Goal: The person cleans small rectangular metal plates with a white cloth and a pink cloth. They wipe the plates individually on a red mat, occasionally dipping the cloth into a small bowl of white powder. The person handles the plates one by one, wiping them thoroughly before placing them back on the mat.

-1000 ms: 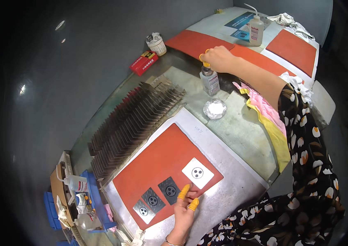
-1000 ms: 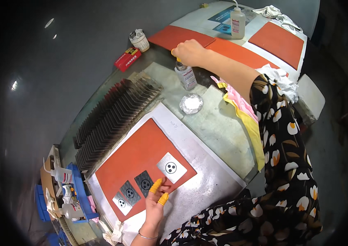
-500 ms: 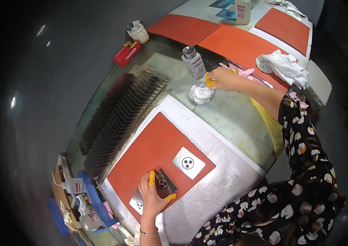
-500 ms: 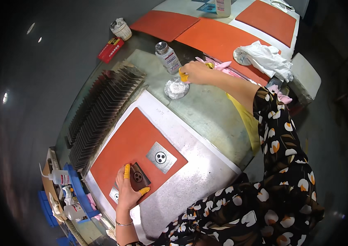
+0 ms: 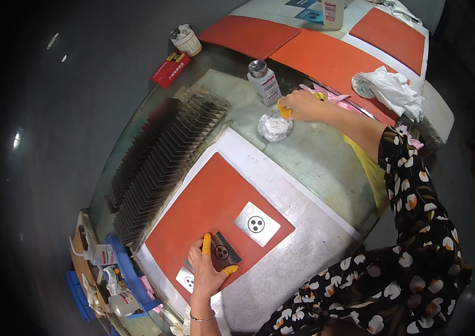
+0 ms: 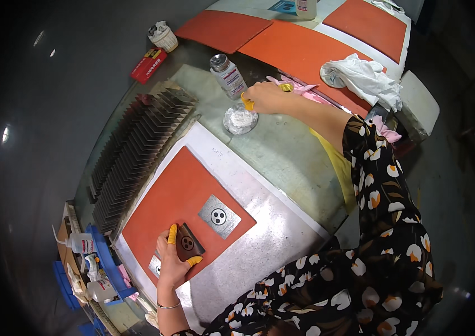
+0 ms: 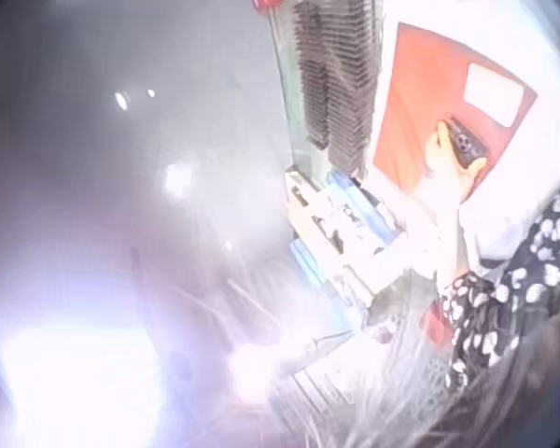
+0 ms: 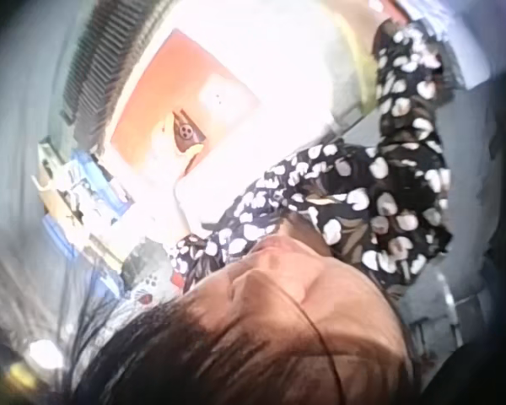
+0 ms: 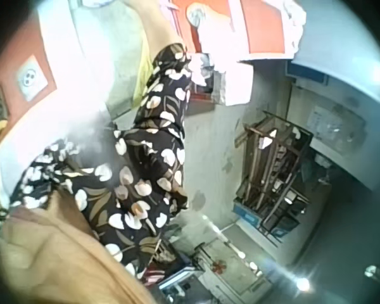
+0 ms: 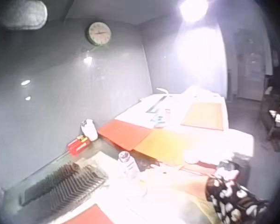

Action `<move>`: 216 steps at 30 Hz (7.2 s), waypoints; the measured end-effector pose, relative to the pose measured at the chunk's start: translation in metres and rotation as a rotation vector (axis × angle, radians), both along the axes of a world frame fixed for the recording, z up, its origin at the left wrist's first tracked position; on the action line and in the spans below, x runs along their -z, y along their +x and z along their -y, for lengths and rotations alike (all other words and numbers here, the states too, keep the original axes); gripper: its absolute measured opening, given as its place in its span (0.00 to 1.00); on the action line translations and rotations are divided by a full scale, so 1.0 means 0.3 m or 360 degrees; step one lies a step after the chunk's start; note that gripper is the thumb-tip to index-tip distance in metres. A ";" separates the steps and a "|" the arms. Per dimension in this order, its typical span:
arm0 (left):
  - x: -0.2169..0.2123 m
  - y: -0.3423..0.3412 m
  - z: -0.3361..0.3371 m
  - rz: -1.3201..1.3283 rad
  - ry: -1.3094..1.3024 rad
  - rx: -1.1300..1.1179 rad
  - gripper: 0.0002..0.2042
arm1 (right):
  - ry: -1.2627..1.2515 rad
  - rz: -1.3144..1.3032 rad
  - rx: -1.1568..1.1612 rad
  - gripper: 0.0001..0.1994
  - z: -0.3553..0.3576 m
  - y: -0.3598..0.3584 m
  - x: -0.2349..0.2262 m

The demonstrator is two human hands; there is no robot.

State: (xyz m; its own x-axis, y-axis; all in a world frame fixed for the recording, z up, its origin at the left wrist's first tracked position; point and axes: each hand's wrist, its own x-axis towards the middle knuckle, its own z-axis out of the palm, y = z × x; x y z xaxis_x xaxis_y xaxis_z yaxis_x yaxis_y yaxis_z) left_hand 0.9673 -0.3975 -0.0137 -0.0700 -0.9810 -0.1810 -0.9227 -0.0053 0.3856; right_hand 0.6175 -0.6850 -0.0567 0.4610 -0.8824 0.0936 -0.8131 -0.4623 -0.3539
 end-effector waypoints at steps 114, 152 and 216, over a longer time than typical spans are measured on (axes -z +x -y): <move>0.159 -0.008 -0.347 0.0076 -0.0644 0.0219 0.27 | 0.0189 -0.0200 -0.1248 0.05 -0.595 0.685 -0.051; 0.155 0.007 -0.346 -0.0013 -0.0695 0.0236 0.26 | -0.0028 -0.0127 -0.1087 0.04 -0.662 0.818 -0.022; 0.038 0.004 -0.089 -0.0045 -0.0416 0.0049 0.47 | 0.0392 0.0339 -0.0677 0.07 -0.644 0.359 -0.167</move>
